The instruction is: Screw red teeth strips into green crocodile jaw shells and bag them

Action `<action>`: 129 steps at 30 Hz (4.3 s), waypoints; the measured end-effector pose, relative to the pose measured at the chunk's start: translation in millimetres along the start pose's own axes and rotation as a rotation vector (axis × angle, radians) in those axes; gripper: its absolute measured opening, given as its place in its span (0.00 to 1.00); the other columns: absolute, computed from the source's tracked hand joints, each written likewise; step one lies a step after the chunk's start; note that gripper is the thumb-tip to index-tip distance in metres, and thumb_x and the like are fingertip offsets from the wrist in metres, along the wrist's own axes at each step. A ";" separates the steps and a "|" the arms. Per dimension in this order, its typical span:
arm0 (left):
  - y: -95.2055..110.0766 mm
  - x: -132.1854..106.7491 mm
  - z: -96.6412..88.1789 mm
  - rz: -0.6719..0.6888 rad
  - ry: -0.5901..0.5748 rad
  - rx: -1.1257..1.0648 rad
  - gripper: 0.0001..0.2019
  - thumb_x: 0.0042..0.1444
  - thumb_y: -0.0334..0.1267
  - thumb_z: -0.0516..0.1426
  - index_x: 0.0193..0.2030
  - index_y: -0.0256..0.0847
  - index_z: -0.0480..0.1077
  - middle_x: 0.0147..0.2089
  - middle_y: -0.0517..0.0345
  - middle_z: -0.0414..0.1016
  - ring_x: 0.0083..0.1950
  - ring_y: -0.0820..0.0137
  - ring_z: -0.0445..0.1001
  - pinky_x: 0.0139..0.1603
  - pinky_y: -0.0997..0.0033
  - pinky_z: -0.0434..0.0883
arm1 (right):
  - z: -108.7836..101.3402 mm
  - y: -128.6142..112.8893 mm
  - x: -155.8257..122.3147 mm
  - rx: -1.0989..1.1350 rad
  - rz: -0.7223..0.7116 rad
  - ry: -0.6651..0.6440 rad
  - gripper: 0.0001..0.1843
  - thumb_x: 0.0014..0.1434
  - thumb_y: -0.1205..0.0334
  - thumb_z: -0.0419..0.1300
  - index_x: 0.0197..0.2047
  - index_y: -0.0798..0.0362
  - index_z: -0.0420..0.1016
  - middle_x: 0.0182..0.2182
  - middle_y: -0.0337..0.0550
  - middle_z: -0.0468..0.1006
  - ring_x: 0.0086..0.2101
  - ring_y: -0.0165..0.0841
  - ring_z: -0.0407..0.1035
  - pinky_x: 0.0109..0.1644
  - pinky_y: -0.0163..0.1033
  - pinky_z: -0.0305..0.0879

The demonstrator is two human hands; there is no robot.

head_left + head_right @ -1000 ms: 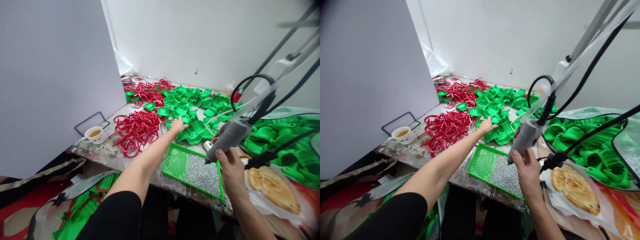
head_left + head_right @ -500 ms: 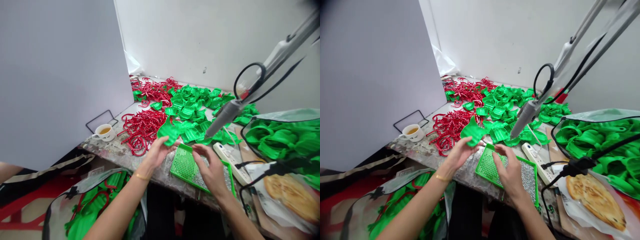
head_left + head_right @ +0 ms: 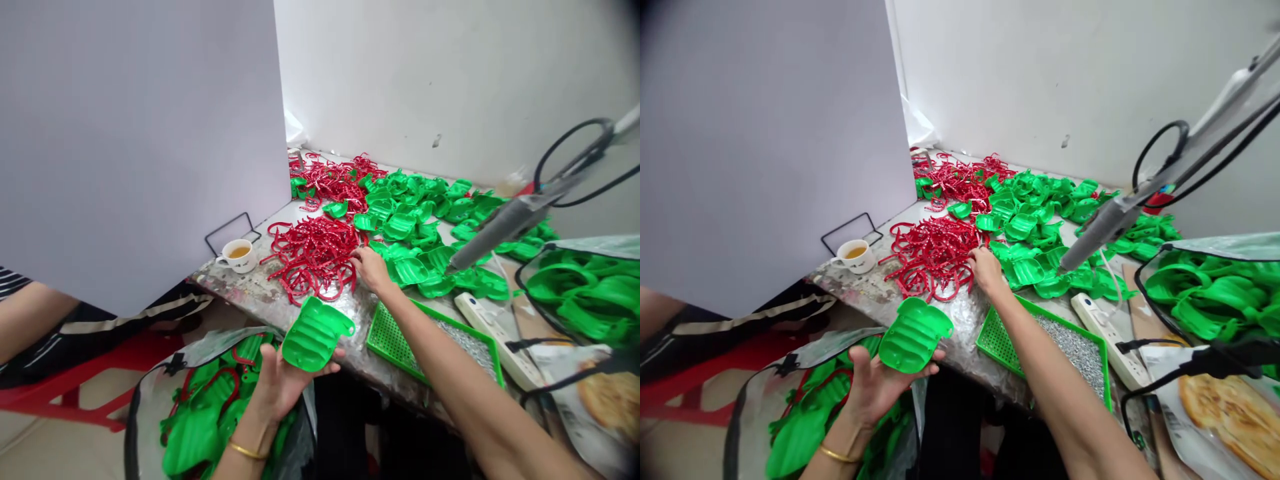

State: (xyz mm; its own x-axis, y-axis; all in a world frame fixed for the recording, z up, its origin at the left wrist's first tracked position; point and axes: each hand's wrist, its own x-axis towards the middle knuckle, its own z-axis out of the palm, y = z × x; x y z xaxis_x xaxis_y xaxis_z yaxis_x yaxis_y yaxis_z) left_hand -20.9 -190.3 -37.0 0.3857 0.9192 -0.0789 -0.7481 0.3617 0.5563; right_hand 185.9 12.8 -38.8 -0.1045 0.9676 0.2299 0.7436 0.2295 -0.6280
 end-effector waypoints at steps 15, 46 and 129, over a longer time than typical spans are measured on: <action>-44.4 17.2 -11.1 -0.198 0.124 -0.342 0.27 0.57 0.50 0.54 0.56 0.30 0.65 0.58 0.34 0.68 0.54 0.53 0.72 0.54 0.54 0.65 | -58.1 10.2 -71.1 0.622 0.263 -0.020 0.18 0.56 0.47 0.56 0.38 0.54 0.72 0.30 0.42 0.74 0.27 0.29 0.66 0.31 0.35 0.61; -76.3 36.9 29.4 -0.223 0.110 -0.393 0.24 0.56 0.50 0.55 0.56 0.40 0.65 0.56 0.48 0.71 0.58 0.57 0.68 0.55 0.57 0.65 | -89.0 -25.8 -186.7 0.225 0.105 0.187 0.16 0.60 0.53 0.57 0.49 0.47 0.72 0.44 0.44 0.74 0.44 0.36 0.70 0.49 0.44 0.66; -95.6 21.0 42.5 -0.020 -0.003 0.044 0.39 0.39 0.53 0.67 0.58 0.40 0.64 0.57 0.47 0.70 0.62 0.55 0.63 0.62 0.58 0.60 | -66.5 -43.0 -221.5 0.315 0.559 0.064 0.10 0.55 0.53 0.60 0.34 0.50 0.76 0.31 0.37 0.79 0.32 0.32 0.73 0.37 0.36 0.65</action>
State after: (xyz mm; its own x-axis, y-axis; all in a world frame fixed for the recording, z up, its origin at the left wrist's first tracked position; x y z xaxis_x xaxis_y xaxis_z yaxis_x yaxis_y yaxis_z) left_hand 81.6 -212.2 -56.7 0.4023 0.9113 -0.0876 -0.7160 0.3728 0.5903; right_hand 221.0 -218.4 -13.2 0.2896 0.9441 -0.1574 0.4442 -0.2783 -0.8516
